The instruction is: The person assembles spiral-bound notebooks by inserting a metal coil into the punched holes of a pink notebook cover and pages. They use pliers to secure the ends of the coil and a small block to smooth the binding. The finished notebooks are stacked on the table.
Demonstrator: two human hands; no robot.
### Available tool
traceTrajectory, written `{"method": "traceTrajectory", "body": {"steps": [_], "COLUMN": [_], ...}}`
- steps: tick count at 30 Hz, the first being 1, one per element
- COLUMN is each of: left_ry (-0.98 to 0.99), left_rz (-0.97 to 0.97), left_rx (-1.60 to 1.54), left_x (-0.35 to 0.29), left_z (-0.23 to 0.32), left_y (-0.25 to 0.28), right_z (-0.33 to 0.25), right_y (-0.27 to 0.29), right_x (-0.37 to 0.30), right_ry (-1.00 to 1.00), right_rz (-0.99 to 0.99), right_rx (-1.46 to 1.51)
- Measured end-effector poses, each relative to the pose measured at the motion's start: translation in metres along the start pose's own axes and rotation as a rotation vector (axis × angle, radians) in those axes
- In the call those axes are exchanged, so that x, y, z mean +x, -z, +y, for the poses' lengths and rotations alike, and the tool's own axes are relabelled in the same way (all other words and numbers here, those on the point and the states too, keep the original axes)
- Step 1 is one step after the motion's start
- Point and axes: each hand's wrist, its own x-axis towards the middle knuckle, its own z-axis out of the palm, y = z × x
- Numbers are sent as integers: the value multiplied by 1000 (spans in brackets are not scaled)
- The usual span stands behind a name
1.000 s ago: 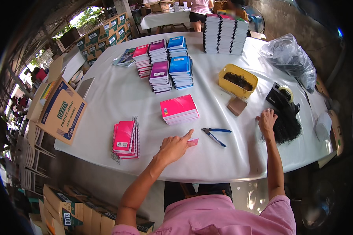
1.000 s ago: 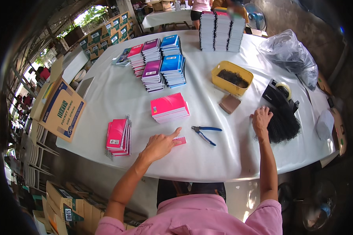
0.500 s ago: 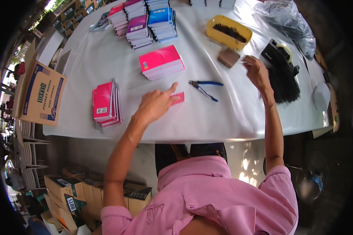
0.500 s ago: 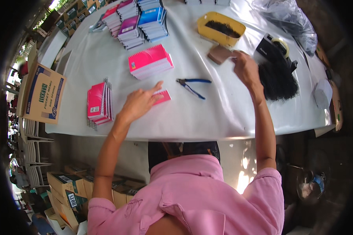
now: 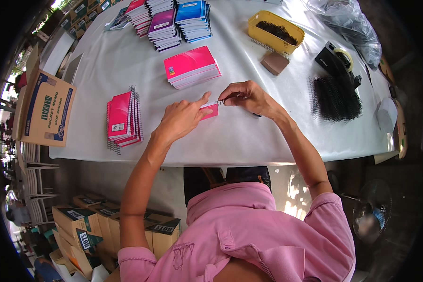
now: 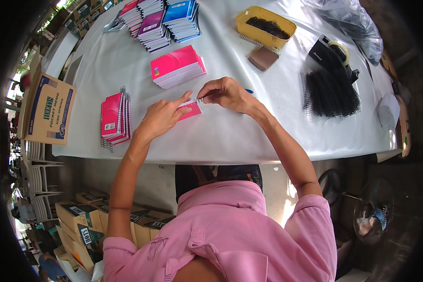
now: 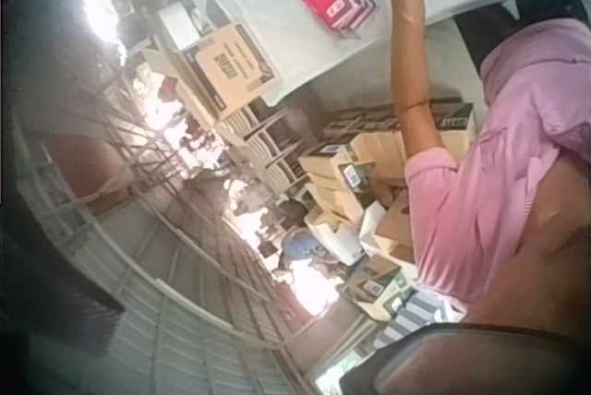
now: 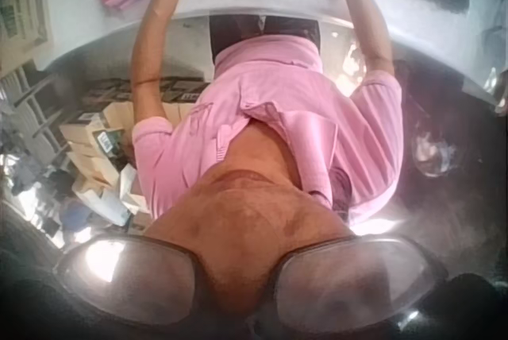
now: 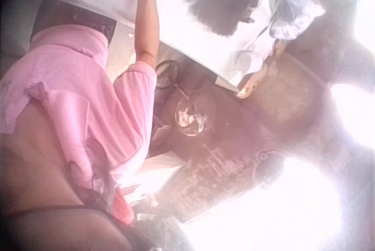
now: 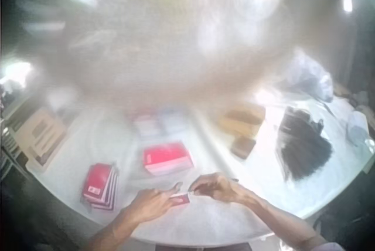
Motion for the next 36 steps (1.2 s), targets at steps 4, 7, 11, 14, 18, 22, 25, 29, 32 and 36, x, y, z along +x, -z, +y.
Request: {"method": "traceTrajectory", "body": {"steps": [4,7,11,14,18,22,25,29,32,36], "left_ry": [-30,-22,36,66,37,65,1,-71,-69,-123], "left_rz": [-19,-15,-85,-117,-56,-49,-15,-64,-92,-79], "left_rx": [-12,-8,15,50,39,29,-13,6,33,24], "left_x": [2,4,4,3,1,-1,-1,0,-5,1], "left_z": [-6,-6,5,10,8,20,23,9,11,8], "left_y": [1,1,14,18,13,18,16,3,-1,-8], "right_z": [-22,-17,-15,-17,-25,-34,-27,-13,31,107], "right_y": [10,4,4,-2,-7,-15,-14,20,87,169], "right_x": [5,4,3,1,1,-3,0,9,12,-18], "right_ry": [-190,122,122,103,150,189,77,156,10,-428], "right_rz": [-239,-78,-64,-35,-17,87,-4,-18,346,374], "right_rx": [-121,-320,-398,-443,-662,-668,-605,-495,-976,-1152]}}
